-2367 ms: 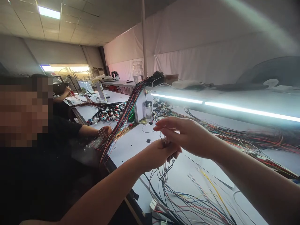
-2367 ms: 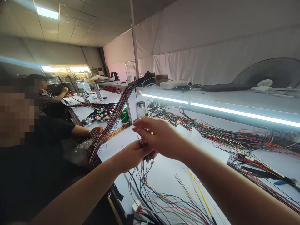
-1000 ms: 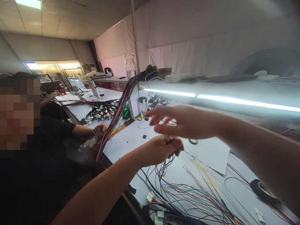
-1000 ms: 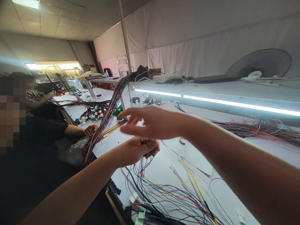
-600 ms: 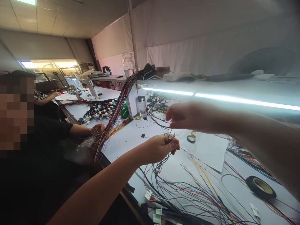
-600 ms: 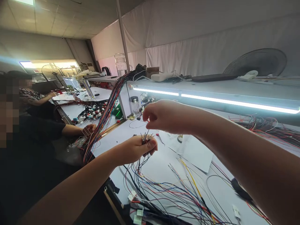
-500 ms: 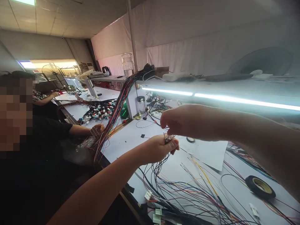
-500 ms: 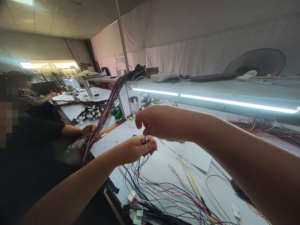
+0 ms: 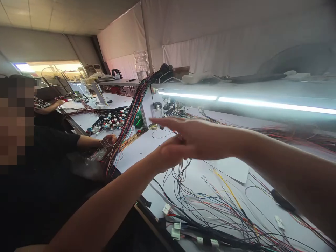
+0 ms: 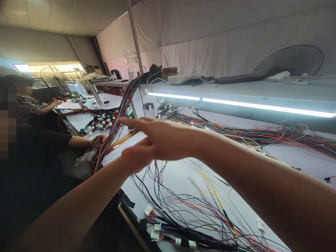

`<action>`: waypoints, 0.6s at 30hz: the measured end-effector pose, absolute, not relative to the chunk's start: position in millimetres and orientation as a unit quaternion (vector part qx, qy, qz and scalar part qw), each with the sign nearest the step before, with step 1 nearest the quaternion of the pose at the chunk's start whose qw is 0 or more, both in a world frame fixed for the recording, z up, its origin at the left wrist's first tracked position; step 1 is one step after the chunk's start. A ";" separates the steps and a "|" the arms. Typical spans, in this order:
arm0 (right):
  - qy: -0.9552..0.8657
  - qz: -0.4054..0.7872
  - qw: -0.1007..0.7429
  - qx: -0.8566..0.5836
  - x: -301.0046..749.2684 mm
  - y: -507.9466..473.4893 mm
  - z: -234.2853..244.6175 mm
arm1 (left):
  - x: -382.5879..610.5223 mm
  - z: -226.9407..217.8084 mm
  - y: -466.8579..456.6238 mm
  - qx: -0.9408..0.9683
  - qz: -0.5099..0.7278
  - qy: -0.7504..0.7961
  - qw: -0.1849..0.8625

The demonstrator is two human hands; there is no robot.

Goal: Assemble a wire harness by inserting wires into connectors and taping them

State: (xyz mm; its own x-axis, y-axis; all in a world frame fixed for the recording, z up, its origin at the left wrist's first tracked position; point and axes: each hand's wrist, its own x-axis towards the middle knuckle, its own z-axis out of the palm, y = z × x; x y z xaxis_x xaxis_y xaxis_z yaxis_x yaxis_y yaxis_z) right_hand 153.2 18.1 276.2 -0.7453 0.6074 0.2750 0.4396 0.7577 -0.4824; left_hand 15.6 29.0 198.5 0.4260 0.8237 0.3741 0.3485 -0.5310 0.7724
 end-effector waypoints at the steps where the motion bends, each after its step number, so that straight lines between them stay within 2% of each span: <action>1: -0.887 0.223 0.263 -0.308 154.6 21.9 273.9 | 15.2 201.2 31.5 0.757 0.403 0.350 0.376; 2: -0.854 0.255 0.309 -0.331 156.1 25.8 270.3 | 14.7 204.6 34.4 0.725 0.420 0.330 0.435; 3: -0.819 0.294 0.347 -0.351 157.1 29.2 265.1 | 14.0 208.5 37.6 0.701 0.450 0.320 0.451; 6: -0.751 0.432 0.373 -0.332 156.3 34.1 243.8 | 9.7 219.9 47.4 0.672 0.515 0.309 0.434; 8: -0.728 0.511 0.357 -0.287 153.1 33.8 230.1 | 5.5 225.8 52.6 0.714 0.510 0.320 0.357; 10: -0.704 0.561 0.349 -0.259 150.5 33.6 221.5 | 0.9 231.2 55.6 0.771 0.489 0.347 0.213; 12: -0.694 0.576 0.349 -0.254 150.3 35.2 219.0 | -3.2 237.1 55.9 0.803 0.459 0.375 0.052; 14: -0.709 0.557 0.346 -0.260 151.8 37.8 220.9 | -5.6 244.0 54.0 0.817 0.426 0.385 -0.047; 16: -0.724 0.532 0.352 -0.262 152.6 39.8 224.3 | -5.5 250.8 51.2 0.828 0.410 0.377 -0.058; 18: -0.722 0.528 0.372 -0.247 150.4 40.1 227.6 | -2.8 256.1 49.6 0.828 0.430 0.360 0.012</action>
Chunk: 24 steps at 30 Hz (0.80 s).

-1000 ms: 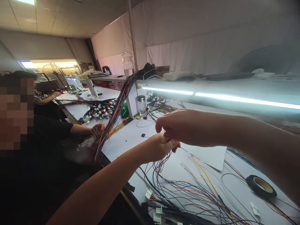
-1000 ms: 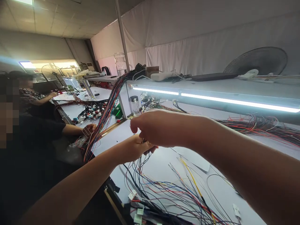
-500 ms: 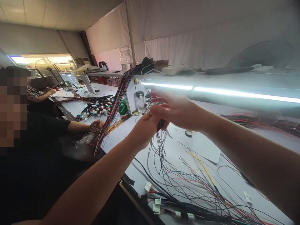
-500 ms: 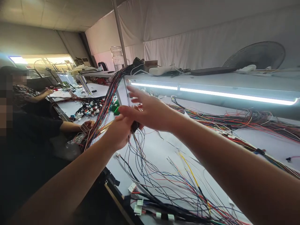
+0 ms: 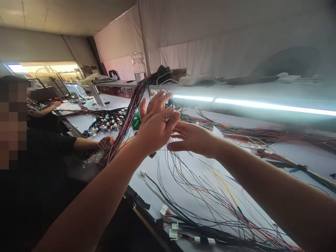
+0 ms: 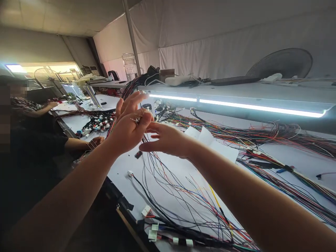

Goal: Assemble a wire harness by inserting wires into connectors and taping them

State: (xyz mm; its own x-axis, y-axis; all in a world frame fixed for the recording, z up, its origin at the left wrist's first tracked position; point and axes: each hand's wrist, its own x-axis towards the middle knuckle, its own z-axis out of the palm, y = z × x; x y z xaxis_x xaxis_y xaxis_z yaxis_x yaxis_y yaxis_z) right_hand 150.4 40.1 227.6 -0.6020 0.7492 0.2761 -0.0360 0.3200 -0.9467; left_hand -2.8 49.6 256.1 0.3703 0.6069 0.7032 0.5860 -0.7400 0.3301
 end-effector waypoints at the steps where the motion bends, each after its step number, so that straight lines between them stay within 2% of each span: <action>1: -0.715 0.540 0.381 -0.229 148.1 39.6 228.9 | -0.7 258.1 49.6 0.818 0.450 0.351 0.078; 6: -0.608 0.669 0.392 -0.169 132.4 31.4 230.2 | 7.2 268.5 53.1 0.671 0.499 0.300 0.460; 9: -0.581 0.683 0.398 -0.194 134.0 21.2 221.4 | 3.5 281.8 54.3 0.571 0.486 0.264 0.606; 11: -0.598 0.671 0.373 -0.230 145.6 11.7 207.3 | -2.3 292.0 56.3 0.520 0.481 0.234 0.666; 13: -0.624 0.653 0.327 -0.280 165.7 -0.2 185.3 | -8.8 299.6 60.6 0.496 0.484 0.219 0.687; 16: -0.659 0.613 0.253 -0.354 203.4 -21.7 141.5 | -17.8 300.6 72.1 0.495 0.513 0.259 0.651; 20: -0.659 0.559 0.243 -0.440 238.7 -49.2 87.5 | -28.0 283.6 93.0 0.478 0.538 0.345 0.602; 24: -0.666 0.518 0.219 -0.490 243.8 -63.4 62.6 | -37.5 262.7 111.8 0.461 0.541 0.379 0.592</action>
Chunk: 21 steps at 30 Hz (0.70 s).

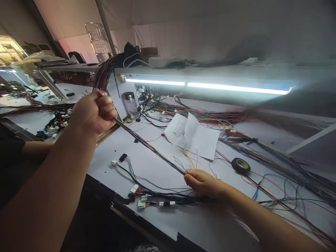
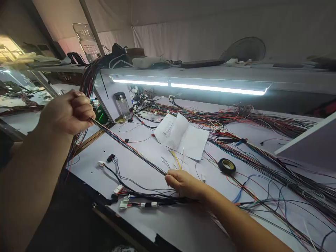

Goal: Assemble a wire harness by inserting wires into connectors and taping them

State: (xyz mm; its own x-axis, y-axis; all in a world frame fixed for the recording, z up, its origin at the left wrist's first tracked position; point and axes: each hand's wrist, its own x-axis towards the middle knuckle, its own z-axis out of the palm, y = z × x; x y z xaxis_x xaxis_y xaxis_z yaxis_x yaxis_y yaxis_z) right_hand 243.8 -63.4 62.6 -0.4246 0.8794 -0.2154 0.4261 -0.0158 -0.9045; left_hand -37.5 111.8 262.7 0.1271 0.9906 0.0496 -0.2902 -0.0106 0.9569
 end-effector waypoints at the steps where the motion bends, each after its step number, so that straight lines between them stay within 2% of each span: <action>1: -0.663 0.524 0.212 -0.491 242.4 -64.5 60.5 | -39.7 257.2 116.0 0.462 0.544 0.386 0.584; 5: -0.642 0.569 0.174 -0.484 238.1 -64.6 56.8 | -50.5 224.8 131.3 0.472 0.543 0.423 0.551; 7: -0.658 0.547 0.165 -0.491 240.7 -65.8 55.3 | -59.2 202.3 136.3 0.475 0.514 0.441 0.562; 13: -0.713 0.308 0.302 -0.553 274.3 -97.7 60.6 | -97.8 138.7 131.2 0.404 0.480 0.510 0.588; 15: -0.730 0.251 0.270 -0.576 284.4 -117.6 59.9 | -109.1 122.1 126.9 0.393 0.478 0.508 0.599; 18: -0.770 0.201 0.180 -0.579 289.2 -146.2 47.8 | -120.5 100.9 124.6 0.380 0.478 0.488 0.624; 21: -0.781 0.137 0.141 -0.593 286.4 -163.0 29.0 | -126.1 85.6 128.3 0.393 0.470 0.503 0.609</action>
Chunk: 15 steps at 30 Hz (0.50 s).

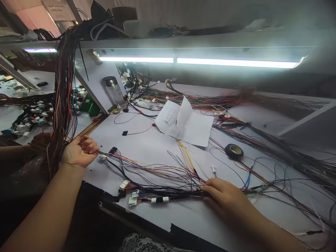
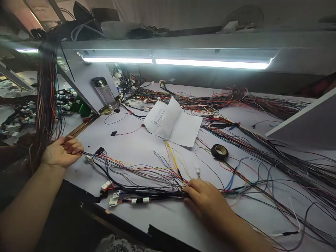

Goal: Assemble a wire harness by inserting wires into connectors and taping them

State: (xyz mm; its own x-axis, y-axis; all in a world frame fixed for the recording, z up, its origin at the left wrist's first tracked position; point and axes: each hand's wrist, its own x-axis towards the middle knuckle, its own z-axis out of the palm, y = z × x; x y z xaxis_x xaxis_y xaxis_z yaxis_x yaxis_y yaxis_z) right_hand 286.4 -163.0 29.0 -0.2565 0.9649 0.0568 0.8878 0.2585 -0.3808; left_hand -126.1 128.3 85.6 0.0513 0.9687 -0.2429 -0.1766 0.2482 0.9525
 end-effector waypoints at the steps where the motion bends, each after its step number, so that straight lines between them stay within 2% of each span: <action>1: -0.779 0.128 0.134 -0.598 285.6 -165.4 23.6 | -127.1 82.0 130.4 0.401 0.467 0.514 0.597; 8: -0.785 0.142 0.143 -0.585 288.5 -166.5 7.1 | -128.8 66.9 141.7 0.416 0.437 0.567 0.561; 15: -0.773 0.206 0.117 -0.589 289.9 -159.1 26.1 | -135.6 60.1 138.5 0.438 0.418 0.578 0.547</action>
